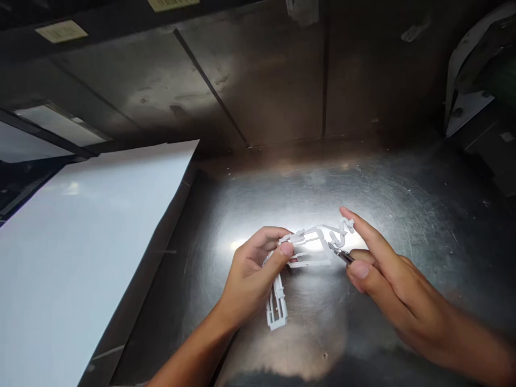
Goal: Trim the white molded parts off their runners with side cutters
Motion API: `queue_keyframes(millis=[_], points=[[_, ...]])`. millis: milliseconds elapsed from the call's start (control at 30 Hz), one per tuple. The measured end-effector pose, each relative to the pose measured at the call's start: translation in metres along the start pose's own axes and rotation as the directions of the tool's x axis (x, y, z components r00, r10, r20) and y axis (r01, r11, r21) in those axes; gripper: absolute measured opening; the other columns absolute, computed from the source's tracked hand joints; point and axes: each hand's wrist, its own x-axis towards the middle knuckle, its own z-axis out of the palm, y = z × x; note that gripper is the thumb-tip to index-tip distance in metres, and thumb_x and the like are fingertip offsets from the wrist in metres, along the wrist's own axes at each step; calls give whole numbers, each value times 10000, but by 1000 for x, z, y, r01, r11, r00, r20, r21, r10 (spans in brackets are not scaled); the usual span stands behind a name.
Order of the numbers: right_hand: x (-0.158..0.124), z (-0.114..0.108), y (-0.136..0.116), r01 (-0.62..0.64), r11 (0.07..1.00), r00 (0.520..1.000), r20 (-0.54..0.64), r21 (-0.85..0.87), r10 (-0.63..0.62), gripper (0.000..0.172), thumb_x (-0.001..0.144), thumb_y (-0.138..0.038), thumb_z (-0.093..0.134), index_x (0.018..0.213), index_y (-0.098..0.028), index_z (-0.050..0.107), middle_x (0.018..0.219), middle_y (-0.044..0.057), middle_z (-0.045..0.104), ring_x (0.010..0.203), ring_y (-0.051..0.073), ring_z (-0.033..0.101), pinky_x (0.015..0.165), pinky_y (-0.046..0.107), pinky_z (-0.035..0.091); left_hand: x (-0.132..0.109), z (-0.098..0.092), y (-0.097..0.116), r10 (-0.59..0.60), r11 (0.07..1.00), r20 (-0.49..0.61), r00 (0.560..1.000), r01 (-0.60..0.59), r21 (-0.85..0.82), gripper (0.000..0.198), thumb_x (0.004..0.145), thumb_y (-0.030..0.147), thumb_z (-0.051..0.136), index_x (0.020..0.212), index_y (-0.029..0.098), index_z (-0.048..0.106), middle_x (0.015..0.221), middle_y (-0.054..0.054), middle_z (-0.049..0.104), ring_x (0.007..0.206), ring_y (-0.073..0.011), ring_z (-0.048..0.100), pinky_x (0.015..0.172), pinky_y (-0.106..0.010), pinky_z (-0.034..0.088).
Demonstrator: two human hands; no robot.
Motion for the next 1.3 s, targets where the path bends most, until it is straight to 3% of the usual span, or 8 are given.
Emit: queue_keyframes(millis=[167,300,400,533,733,933,1100,1300], points=[[0,1,2,14,999,999,-48,-41,-16,575,1273,-462,337,1785,-547,88,727,-95,521,574,96,527,551,203,430,1,0,3,-126,981,36,991,130,-147,406,1008,511,892,1085,155,712,787,-8,683,615,-68,569,575,-105,475],[1,-2,17,46,933,978,-176,-358,-115,600,1262,-467,340,1817,-387,130,703,-92,607,497,120,585,500,229,476,4,-6,4,-260,720,382,887,442,-536,280,1034,421,851,1107,209,684,753,51,563,406,-27,281,334,-99,299],[4,-1,42,28,655,932,-218,-755,-291,639,1238,-510,340,1827,-304,203,819,-14,756,519,229,694,425,325,469,6,-11,2,-147,415,627,765,623,-663,176,1043,349,828,1118,225,728,730,58,499,378,-42,245,297,-109,328],[2,10,76,25,373,920,-124,-927,-371,670,1213,-518,305,1834,-281,225,862,49,770,476,297,670,335,376,357,7,-15,1,-50,300,699,714,678,-671,150,1048,355,810,1118,242,742,683,68,432,339,-46,201,253,-104,252],[-8,22,86,93,448,953,-50,-889,-298,696,1195,-594,340,1828,-320,242,1011,47,812,655,315,770,441,408,513,5,-20,9,11,288,723,691,690,-664,130,1089,393,737,1099,268,704,631,70,455,321,-50,149,264,-101,210],[7,16,75,192,571,913,-68,-798,-402,403,1210,-533,402,1398,-284,657,1015,18,771,734,249,763,509,370,528,2,-21,13,48,302,707,706,664,-684,125,1137,391,657,1121,269,684,600,77,477,326,-49,83,277,-101,178],[16,14,72,304,549,874,-2,-778,-487,363,1231,-475,369,1270,-259,658,901,-11,712,629,199,709,492,353,469,0,-20,13,-3,361,677,736,632,-686,142,1107,421,700,1088,285,665,560,88,408,334,-54,56,283,-96,199],[14,13,69,294,609,879,-41,-737,-475,346,1237,-500,412,1395,-294,641,1020,-48,753,762,156,757,603,332,537,-2,-19,14,-25,399,658,752,611,-684,150,1095,421,705,1074,288,640,557,89,382,346,-61,41,287,-94,197]])
